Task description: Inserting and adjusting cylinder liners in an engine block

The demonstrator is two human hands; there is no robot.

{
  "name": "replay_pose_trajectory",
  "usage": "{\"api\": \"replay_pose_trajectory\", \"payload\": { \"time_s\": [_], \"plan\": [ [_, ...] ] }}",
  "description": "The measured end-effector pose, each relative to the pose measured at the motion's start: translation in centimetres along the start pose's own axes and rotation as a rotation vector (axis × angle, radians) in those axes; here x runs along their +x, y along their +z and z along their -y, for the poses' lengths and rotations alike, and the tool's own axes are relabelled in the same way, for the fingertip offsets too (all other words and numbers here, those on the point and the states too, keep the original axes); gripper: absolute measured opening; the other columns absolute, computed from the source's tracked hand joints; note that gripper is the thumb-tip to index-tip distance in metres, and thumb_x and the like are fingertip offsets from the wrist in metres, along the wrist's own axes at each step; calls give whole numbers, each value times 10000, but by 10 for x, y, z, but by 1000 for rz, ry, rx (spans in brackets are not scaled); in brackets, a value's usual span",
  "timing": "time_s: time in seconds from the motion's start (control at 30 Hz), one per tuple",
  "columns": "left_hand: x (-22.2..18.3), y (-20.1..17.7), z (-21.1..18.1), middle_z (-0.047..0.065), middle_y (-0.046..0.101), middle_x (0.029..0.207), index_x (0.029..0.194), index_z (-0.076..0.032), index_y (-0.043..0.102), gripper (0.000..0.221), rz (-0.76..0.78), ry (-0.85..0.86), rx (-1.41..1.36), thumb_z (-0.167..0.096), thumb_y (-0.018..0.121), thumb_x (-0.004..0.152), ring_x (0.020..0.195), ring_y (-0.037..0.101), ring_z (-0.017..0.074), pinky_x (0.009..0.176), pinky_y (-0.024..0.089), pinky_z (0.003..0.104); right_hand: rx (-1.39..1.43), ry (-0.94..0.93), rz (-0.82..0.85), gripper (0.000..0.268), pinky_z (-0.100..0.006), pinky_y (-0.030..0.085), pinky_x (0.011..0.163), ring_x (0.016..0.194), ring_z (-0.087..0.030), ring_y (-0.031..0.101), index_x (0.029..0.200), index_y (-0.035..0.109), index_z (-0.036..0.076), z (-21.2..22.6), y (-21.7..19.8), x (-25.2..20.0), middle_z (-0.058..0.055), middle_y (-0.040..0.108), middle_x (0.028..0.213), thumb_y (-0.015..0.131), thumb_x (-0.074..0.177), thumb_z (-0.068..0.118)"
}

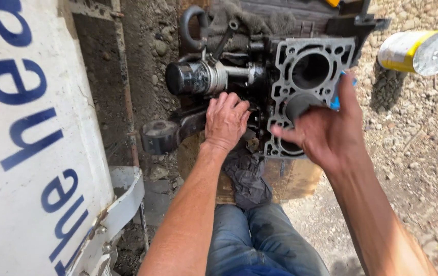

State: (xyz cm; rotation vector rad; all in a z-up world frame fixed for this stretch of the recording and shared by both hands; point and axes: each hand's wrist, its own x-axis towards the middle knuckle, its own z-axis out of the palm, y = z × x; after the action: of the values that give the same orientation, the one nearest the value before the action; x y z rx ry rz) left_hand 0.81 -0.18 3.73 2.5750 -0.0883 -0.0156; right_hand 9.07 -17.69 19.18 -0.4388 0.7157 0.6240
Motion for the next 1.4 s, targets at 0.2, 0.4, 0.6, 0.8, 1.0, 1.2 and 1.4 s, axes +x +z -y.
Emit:
{"api": "replay_pose_trajectory", "payload": {
  "time_s": [0.2, 0.4, 0.6, 0.8, 1.0, 1.2, 1.4],
  "plan": [
    [2, -5, -2, 15, 541, 894, 905, -116, 726, 149, -23, -8, -64, -100, 808, 782, 838, 513, 201, 794, 441, 353, -274, -31, -158, 1413, -846, 468, 897, 1421, -672, 43, 1599, 64, 1, -2, -31, 30, -407, -95, 1586, 869, 633, 645],
    [3, -8, -4, 20, 552, 902, 904, -116, 714, 165, -25, -3, -56, -91, 807, 771, 849, 521, 216, 788, 444, 370, -98, -112, -41, 881, -705, 605, 726, 1138, -322, 666, 1440, 499, 21, -11, -1, -23, -214, 613, 1267, 917, 764, 401],
    [3, -8, -3, 13, 546, 892, 909, -117, 731, 138, -3, -16, -63, -98, 797, 789, 842, 512, 199, 788, 441, 353, -319, -19, -132, 989, -839, 454, 853, 1409, -466, 483, 1454, 471, 110, -3, -21, 27, -266, 454, 1558, 841, 669, 585],
    [5, -14, -8, 21, 557, 910, 929, -111, 719, 178, -12, 22, -33, -88, 798, 771, 844, 527, 223, 800, 452, 367, -370, -85, 12, 770, -573, 654, 768, 1247, -309, 594, 1550, 355, 99, -2, -2, -22, -236, 484, 1461, 511, 971, 584],
    [1, -6, -5, 23, 560, 899, 929, -128, 743, 176, -22, 8, -33, -125, 804, 764, 835, 531, 227, 783, 463, 370, -268, -266, -172, 643, -506, 665, 787, 1063, -277, 658, 1467, 395, -21, -9, -49, -72, -243, 528, 1279, 633, 971, 311],
    [1, -10, -7, 18, 551, 888, 921, -117, 739, 156, -24, 22, -29, -107, 806, 780, 822, 523, 208, 770, 460, 353, -399, -205, -212, 755, -491, 696, 741, 1157, -432, 665, 1488, 351, -87, 2, -37, -62, -302, 543, 1332, 718, 894, 203],
    [0, -8, -6, 11, 556, 877, 878, -113, 743, 118, -31, 6, -58, -112, 807, 779, 828, 534, 209, 811, 476, 361, -330, -192, 33, 791, -531, 707, 758, 1169, -423, 621, 1561, 251, -49, -7, -49, -106, -320, 479, 1322, 716, 947, 133]
  ]
}}
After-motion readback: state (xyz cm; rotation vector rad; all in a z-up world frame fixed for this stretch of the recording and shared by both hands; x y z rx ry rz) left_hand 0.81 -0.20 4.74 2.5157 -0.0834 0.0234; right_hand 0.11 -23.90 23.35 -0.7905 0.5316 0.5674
